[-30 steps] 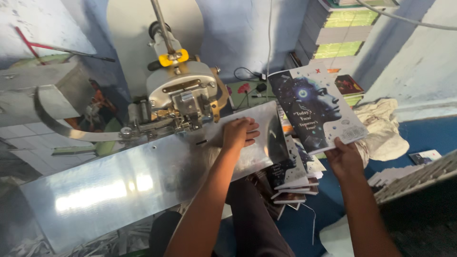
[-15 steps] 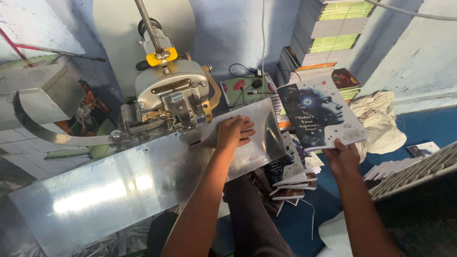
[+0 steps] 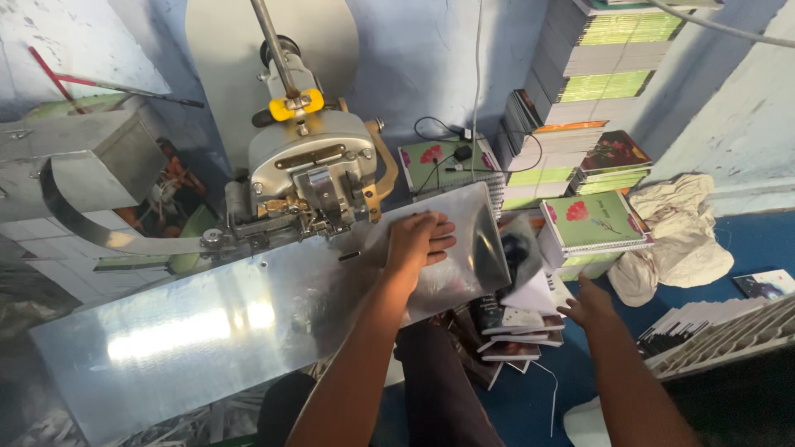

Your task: The person repeatedly places a book cover onto a binding machine, aligns it, and operates the machine to attach the cover. They then remove the finished book and place it on a growing stack to the right. The process is repeated for multiple identical books.

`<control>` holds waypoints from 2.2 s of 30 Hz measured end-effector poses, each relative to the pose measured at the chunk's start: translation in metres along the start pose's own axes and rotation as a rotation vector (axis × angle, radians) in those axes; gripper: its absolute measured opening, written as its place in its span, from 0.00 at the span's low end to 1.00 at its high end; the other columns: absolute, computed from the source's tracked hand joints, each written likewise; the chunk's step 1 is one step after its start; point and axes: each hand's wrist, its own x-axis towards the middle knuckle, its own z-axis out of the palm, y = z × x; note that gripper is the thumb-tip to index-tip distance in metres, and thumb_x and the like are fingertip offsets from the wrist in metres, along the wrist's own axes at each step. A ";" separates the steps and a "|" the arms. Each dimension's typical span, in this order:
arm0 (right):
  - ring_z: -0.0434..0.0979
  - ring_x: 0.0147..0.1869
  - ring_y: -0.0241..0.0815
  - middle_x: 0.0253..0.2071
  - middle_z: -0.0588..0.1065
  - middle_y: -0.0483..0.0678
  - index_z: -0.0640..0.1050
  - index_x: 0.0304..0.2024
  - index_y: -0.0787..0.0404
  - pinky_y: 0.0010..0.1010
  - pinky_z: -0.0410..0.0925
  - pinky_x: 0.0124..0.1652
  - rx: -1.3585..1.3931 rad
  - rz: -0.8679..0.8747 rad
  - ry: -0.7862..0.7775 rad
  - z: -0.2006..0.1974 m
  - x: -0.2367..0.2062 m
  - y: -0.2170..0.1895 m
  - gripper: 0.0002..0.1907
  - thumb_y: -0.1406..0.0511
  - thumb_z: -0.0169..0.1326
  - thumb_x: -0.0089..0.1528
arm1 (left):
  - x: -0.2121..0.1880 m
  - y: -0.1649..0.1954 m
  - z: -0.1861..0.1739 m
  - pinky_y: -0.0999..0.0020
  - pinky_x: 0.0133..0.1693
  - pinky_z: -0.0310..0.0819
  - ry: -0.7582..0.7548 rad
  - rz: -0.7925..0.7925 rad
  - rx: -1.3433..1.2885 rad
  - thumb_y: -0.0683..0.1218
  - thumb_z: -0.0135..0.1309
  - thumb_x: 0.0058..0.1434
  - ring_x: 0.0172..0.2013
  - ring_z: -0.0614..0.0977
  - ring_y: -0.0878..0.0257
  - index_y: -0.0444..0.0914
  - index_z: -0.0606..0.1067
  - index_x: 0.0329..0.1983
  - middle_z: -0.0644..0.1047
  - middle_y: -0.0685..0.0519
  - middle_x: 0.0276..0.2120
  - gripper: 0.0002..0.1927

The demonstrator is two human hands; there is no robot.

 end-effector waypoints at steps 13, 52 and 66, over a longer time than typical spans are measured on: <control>0.52 0.79 0.64 0.78 0.47 0.61 0.50 0.76 0.57 0.61 0.59 0.66 0.101 -0.296 -0.245 0.021 0.010 -0.041 0.38 0.51 0.46 0.70 | -0.005 0.004 0.002 0.52 0.50 0.82 0.014 0.015 0.022 0.51 0.45 0.69 0.49 0.87 0.50 0.33 0.76 0.56 0.82 0.42 0.51 0.21; 0.64 0.75 0.60 0.69 0.67 0.61 0.67 0.68 0.64 0.45 0.58 0.71 -0.889 -1.473 -0.586 0.181 -0.147 -0.030 0.30 0.64 0.54 0.65 | -0.012 -0.028 0.002 0.68 0.36 0.80 0.039 0.266 0.066 0.44 0.53 0.65 0.38 0.85 0.60 0.36 0.73 0.58 0.83 0.47 0.43 0.18; 0.49 0.80 0.69 0.75 0.56 0.68 0.67 0.70 0.66 0.54 0.49 0.72 -1.087 -1.728 -0.470 0.179 -0.166 0.005 0.31 0.62 0.53 0.66 | -0.128 -0.004 -0.063 0.53 0.43 0.75 0.624 0.583 1.099 0.47 0.55 0.65 0.40 0.82 0.48 0.43 0.80 0.51 0.78 0.49 0.47 0.13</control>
